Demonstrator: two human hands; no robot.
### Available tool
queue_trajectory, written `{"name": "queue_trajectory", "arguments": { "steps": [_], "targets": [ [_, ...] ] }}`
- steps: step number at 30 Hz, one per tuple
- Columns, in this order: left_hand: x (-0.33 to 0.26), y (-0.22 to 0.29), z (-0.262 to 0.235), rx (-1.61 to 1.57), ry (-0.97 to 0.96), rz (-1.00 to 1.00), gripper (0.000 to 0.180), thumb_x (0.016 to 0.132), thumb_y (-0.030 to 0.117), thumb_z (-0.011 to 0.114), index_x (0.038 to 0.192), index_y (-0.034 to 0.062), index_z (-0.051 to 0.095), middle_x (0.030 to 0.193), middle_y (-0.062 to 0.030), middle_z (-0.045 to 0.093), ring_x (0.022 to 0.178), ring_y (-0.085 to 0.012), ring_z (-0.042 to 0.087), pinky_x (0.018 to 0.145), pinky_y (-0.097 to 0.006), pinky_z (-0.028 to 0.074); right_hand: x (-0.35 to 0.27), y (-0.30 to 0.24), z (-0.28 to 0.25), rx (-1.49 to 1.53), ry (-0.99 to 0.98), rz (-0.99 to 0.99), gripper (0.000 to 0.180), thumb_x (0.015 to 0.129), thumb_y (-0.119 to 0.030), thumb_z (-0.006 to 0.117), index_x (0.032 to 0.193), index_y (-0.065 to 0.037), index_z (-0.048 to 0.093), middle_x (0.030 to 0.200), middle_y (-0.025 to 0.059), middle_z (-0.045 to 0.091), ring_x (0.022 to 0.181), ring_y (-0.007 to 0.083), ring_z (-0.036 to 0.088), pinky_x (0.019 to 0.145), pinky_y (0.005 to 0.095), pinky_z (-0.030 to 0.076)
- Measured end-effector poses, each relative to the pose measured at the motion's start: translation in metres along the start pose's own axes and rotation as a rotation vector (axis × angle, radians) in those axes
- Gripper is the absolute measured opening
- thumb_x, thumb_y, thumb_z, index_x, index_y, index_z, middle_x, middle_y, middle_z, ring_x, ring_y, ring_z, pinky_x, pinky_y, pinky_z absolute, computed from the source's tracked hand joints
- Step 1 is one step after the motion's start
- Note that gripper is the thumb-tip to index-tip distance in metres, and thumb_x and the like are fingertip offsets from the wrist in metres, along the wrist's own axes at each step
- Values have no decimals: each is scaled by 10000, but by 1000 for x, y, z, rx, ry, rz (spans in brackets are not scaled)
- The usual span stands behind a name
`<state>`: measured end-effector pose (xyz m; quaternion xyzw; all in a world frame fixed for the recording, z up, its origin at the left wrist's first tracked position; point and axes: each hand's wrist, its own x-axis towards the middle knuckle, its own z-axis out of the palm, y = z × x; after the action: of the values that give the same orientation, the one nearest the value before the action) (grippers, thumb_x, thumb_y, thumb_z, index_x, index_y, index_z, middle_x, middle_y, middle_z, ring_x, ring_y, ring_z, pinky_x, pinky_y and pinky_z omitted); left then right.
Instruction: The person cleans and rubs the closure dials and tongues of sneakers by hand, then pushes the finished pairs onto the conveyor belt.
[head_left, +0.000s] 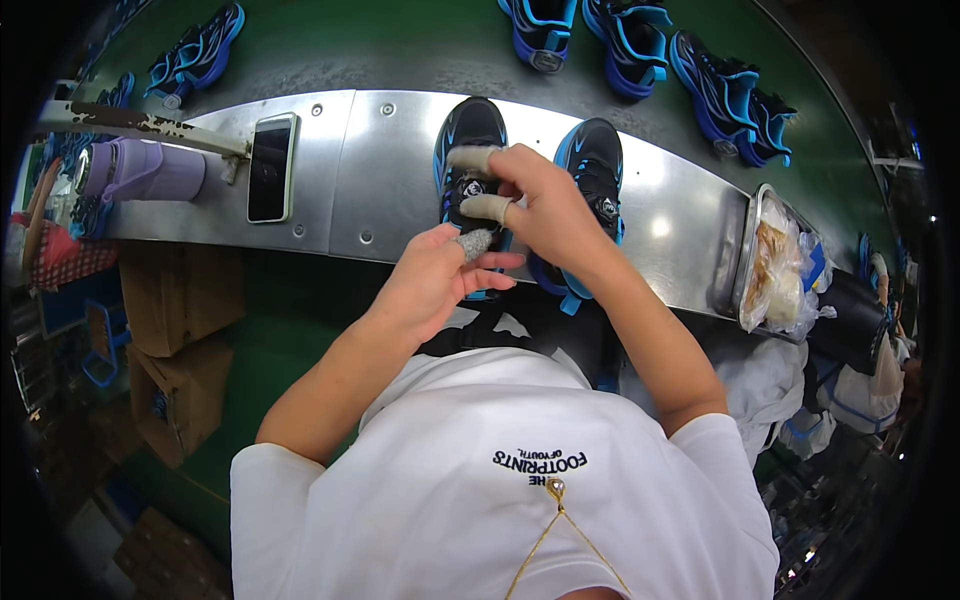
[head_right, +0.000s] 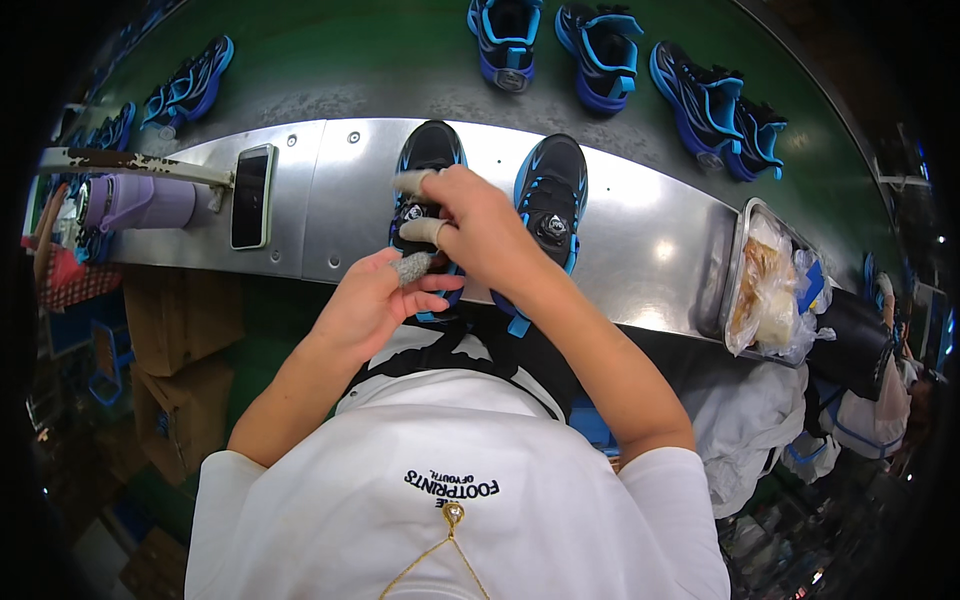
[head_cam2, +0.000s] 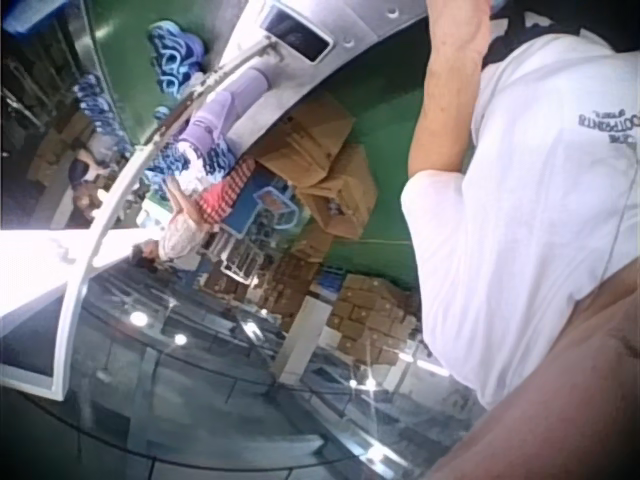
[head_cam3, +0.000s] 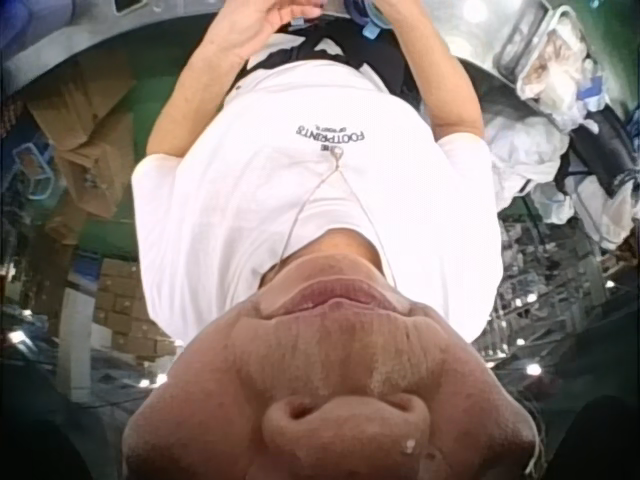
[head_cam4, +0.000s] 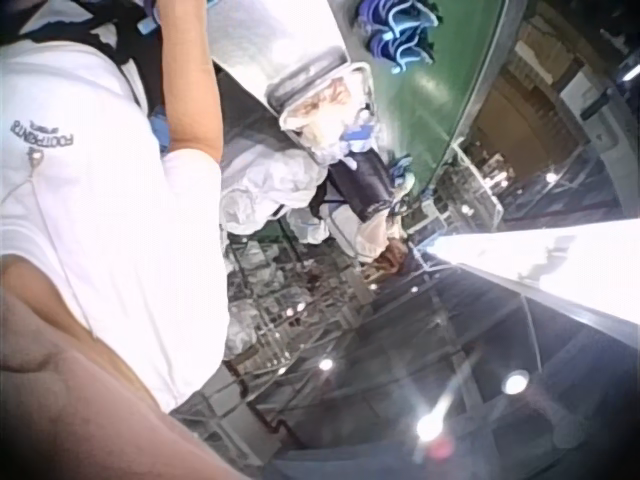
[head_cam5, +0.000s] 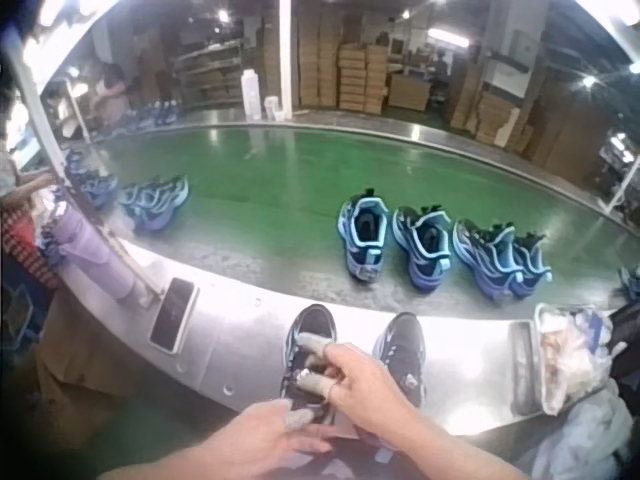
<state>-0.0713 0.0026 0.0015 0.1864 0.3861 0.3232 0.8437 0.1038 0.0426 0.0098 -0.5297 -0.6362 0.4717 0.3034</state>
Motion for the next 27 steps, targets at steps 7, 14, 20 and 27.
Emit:
{"name": "queue_trajectory", "arguments": {
  "steps": [7,14,20,27],
  "targets": [
    [-14,48,-15,947,158,184,263,956,115,471,1144,-15,600,1016,-115,654,766,-159,643,653,-287,530,-33,-15,6,-221,223,-199,549,825,-148,699,1300,31,488,1244,231,522,1130,388,532,971,416,433],
    [54,68,5,1824,58,172,298,846,253,530,792,-30,604,707,-205,607,658,-331,583,645,-410,459,-18,30,47,-75,232,-49,782,756,-239,740,1377,69,378,1420,312,326,1339,453,312,1099,462,307],
    [55,77,10,1894,-62,105,308,773,306,579,808,3,624,757,-200,639,730,-377,611,680,-460,480,-19,41,56,5,261,-27,787,773,-191,700,1438,2,326,1464,314,259,1356,446,287,1105,462,293],
    [58,76,8,1988,-185,284,263,696,269,640,764,16,617,718,-174,629,700,-360,604,641,-433,475,-22,36,54,-16,232,-7,747,795,-117,665,1451,-11,323,1471,257,296,1406,414,239,1132,430,253]
  ]
}}
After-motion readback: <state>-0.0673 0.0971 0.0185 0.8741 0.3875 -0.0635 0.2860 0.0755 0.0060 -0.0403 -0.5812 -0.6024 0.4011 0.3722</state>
